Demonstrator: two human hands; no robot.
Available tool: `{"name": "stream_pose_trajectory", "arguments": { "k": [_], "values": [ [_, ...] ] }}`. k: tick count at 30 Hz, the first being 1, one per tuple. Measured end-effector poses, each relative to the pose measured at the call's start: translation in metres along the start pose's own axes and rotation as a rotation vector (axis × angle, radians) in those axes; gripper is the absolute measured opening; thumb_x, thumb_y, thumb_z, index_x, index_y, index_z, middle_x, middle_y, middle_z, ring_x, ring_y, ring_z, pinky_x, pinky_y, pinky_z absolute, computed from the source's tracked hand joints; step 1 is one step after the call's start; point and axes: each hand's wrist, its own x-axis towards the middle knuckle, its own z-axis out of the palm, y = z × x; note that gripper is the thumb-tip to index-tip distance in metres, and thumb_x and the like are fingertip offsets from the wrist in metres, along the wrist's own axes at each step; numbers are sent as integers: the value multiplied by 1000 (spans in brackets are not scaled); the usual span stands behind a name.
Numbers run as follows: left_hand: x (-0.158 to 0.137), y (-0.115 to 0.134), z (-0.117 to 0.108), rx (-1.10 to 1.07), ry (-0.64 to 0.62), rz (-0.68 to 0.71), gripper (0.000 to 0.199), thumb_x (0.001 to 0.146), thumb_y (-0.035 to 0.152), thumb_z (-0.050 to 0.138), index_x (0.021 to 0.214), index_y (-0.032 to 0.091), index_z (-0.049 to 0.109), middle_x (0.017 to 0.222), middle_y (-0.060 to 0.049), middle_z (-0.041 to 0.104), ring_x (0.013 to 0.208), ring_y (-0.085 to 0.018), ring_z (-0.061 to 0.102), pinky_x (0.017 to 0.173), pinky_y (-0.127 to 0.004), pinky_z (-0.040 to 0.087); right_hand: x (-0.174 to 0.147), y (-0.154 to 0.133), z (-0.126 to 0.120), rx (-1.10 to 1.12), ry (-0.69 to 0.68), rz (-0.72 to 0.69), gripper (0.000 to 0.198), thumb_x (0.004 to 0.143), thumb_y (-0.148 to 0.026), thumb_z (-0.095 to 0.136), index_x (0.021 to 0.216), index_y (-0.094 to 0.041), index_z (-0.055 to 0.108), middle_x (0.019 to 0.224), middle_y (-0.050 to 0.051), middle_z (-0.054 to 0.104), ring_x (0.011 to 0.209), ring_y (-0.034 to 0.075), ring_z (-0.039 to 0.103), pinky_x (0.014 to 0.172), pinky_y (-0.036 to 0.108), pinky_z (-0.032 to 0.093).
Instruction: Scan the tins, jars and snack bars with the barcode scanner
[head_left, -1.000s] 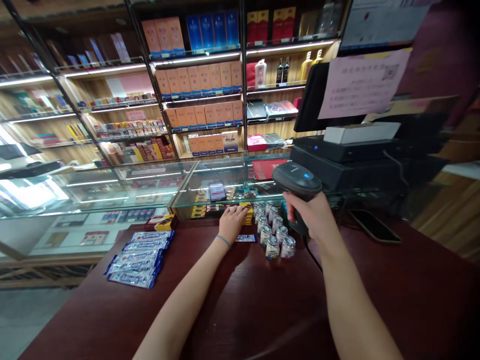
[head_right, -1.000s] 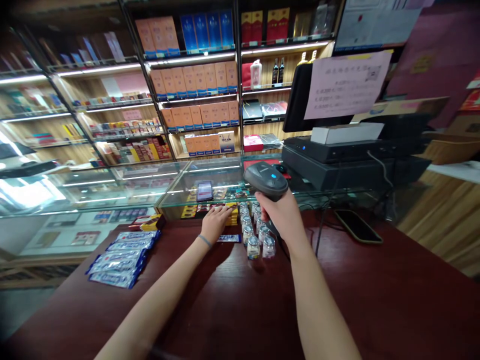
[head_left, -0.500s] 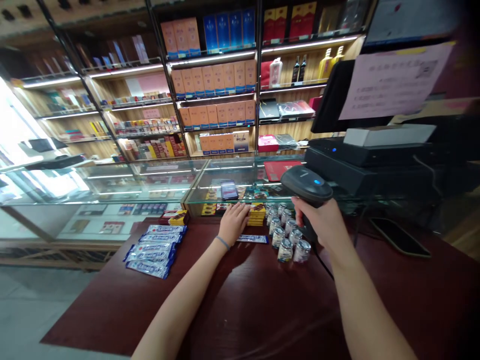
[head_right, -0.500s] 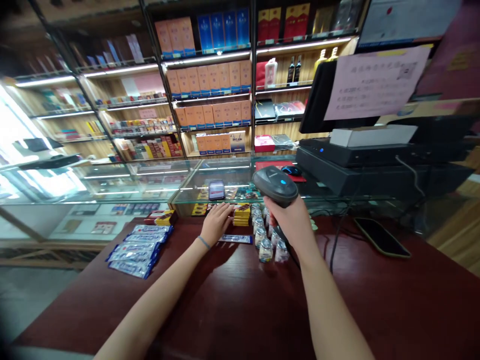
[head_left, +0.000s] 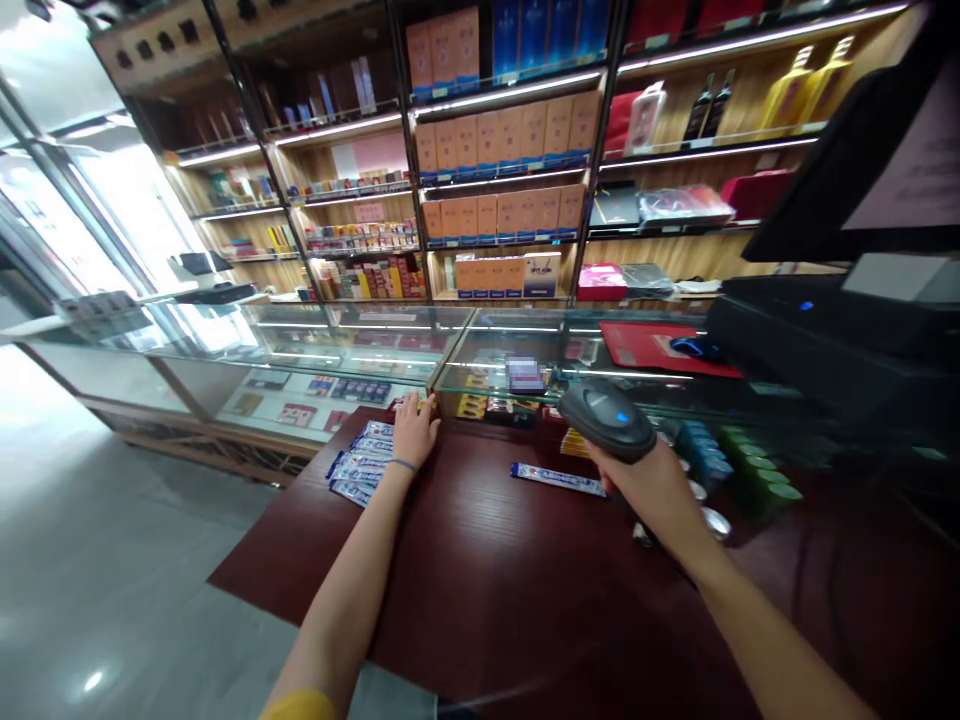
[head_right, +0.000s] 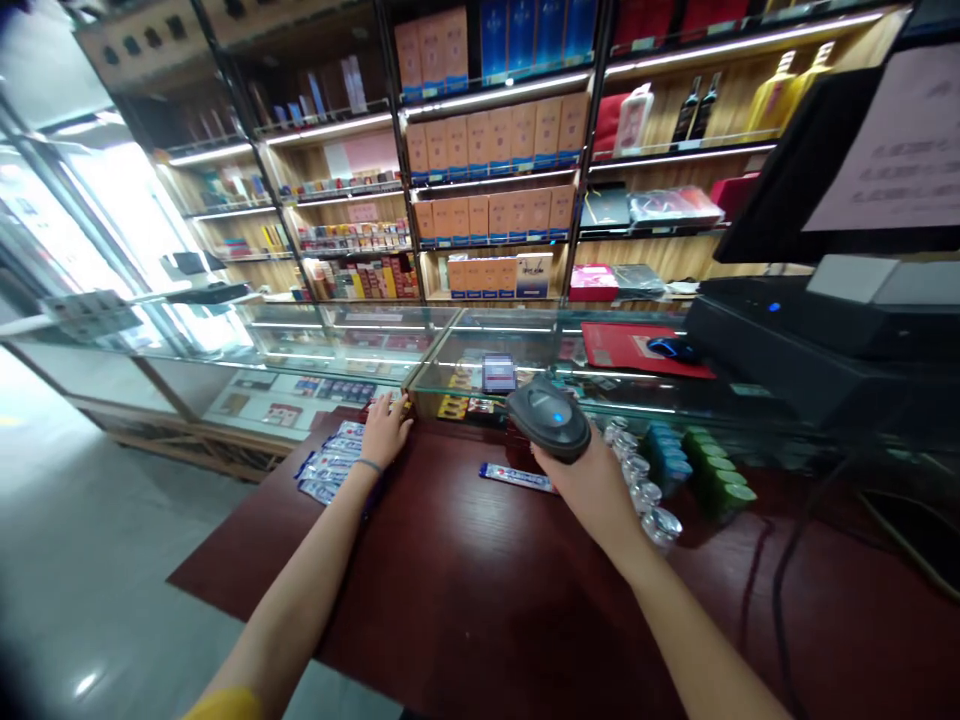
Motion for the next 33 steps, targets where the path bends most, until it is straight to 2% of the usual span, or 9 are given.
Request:
{"name": "stream_pose_trajectory", "arguments": {
  "k": [5,11,15,18,20,24,27,30,33],
  "values": [
    [-7,-23,5,60,-58,-91,55,75,34,71,128,22,59,152,-20,39,147,-40,21,116,-62,11,-3,15,26,-63,-110,-39,32,77,-45,65,98,-21,64,53,-2,62,45,19,57,50,32,48],
    [-9,-26,7,38,-56,-92,46,78,33,69,123,24,63,147,-19,46,144,-39,28,116,-63,10,-5,30,39,-136,-142,-46,47,75,-46,65,116,-21,62,61,0,67,47,20,59,55,34,49],
    [-7,-21,0,153,-110,-76,40,84,30,64,123,26,62,144,-17,50,139,-37,36,115,-61,18,-7,24,38,-121,-161,5,51,75,-46,64,119,-20,60,63,0,68,46,19,59,56,33,50],
    [-7,-13,-10,250,-165,-61,37,89,26,56,125,26,61,140,-13,54,135,-34,42,114,-55,26,-7,19,36,-106,-147,30,43,76,-46,64,110,-20,63,62,0,68,46,18,58,54,32,49],
    [-8,-6,-16,221,-162,-51,37,92,22,50,127,28,60,136,-11,58,131,-30,46,112,-49,30,-7,18,34,-105,-143,26,38,76,-47,65,103,-20,63,60,-1,66,45,17,57,53,31,49],
    [-9,11,-20,-110,0,-171,38,93,23,51,130,30,57,128,-8,64,120,-27,57,104,-40,40,-6,20,33,-53,-124,-15,39,76,-46,66,105,-20,63,59,-1,65,46,17,57,51,30,48],
    [-8,30,-10,-609,186,-397,31,91,27,58,122,27,60,117,-7,68,110,-25,63,99,-39,46,-7,20,33,-23,-109,-36,40,78,-47,65,107,-19,62,62,-1,66,47,17,57,51,30,47],
    [-10,51,5,-1228,178,-637,19,90,27,60,109,24,58,108,-4,70,97,-20,67,94,-43,52,-8,17,34,-18,-107,-24,48,77,-46,66,116,-19,58,67,-1,68,46,16,57,52,30,47],
    [-15,68,17,-1610,125,-727,12,92,24,59,103,22,55,107,-3,70,96,-16,68,96,-47,51,-8,16,34,-48,-142,-20,57,76,-45,66,126,-21,52,71,0,69,46,16,59,53,30,48]
  ]
}}
